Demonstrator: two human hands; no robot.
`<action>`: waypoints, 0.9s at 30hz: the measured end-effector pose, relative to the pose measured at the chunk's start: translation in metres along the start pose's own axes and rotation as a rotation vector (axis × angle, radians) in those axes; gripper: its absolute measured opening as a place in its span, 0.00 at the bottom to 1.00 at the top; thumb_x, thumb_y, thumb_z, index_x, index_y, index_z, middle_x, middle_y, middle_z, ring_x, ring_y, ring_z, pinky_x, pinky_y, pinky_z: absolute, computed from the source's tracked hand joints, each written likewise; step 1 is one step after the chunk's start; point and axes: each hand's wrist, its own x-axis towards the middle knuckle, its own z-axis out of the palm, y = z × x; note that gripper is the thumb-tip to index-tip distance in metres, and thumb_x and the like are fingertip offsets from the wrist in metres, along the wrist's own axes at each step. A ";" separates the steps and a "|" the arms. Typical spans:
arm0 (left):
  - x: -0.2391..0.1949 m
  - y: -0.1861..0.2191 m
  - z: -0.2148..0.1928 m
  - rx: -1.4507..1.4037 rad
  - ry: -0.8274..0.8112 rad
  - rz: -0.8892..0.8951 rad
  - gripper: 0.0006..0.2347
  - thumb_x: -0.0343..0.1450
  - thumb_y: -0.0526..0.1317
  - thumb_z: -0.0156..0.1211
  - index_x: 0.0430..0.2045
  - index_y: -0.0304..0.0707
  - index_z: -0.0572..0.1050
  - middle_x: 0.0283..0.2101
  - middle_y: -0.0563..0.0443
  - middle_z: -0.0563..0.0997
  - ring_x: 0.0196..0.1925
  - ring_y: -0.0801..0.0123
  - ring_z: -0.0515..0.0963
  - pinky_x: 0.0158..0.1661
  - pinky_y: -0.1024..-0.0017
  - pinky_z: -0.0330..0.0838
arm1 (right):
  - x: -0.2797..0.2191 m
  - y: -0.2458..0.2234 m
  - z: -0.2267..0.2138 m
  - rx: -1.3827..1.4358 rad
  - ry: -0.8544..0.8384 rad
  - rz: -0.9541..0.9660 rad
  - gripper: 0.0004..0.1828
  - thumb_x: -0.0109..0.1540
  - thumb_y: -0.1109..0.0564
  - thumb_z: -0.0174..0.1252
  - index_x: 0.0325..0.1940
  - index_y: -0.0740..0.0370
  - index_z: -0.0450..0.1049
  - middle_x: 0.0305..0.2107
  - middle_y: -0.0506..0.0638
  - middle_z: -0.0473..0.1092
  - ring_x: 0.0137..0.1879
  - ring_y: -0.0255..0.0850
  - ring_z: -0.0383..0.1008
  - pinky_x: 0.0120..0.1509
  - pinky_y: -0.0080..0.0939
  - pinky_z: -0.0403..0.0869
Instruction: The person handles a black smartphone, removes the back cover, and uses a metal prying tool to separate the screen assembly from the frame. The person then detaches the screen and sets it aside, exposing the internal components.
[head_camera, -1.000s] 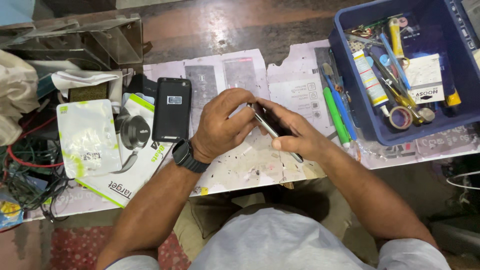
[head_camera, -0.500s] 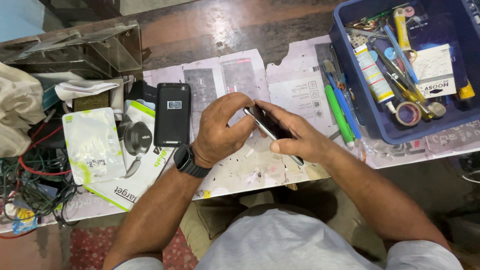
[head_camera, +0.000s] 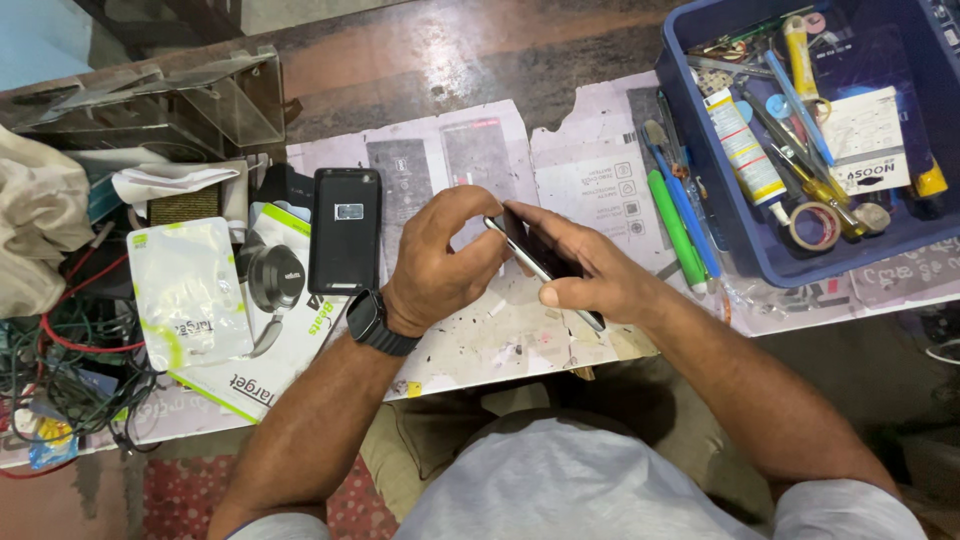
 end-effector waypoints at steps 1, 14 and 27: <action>0.000 0.000 0.000 -0.005 0.011 0.002 0.13 0.63 0.30 0.76 0.31 0.31 0.73 0.47 0.41 0.74 0.46 0.54 0.81 0.43 0.63 0.79 | 0.000 0.000 0.000 -0.004 -0.002 0.007 0.56 0.56 0.46 0.62 0.79 0.75 0.45 0.66 0.59 0.60 0.71 0.43 0.62 0.76 0.40 0.60; 0.000 -0.001 -0.001 0.052 0.013 0.085 0.11 0.64 0.29 0.73 0.32 0.33 0.74 0.48 0.43 0.74 0.47 0.54 0.81 0.44 0.62 0.81 | -0.003 0.000 -0.002 -0.057 -0.010 0.022 0.58 0.56 0.44 0.63 0.80 0.74 0.45 0.63 0.59 0.63 0.67 0.42 0.65 0.72 0.39 0.63; -0.001 0.002 0.001 0.029 -0.016 0.022 0.09 0.63 0.27 0.70 0.31 0.33 0.75 0.48 0.43 0.73 0.49 0.54 0.79 0.50 0.60 0.79 | -0.002 -0.001 -0.001 -0.086 0.024 0.034 0.58 0.54 0.44 0.62 0.79 0.74 0.47 0.61 0.58 0.64 0.64 0.42 0.65 0.69 0.38 0.64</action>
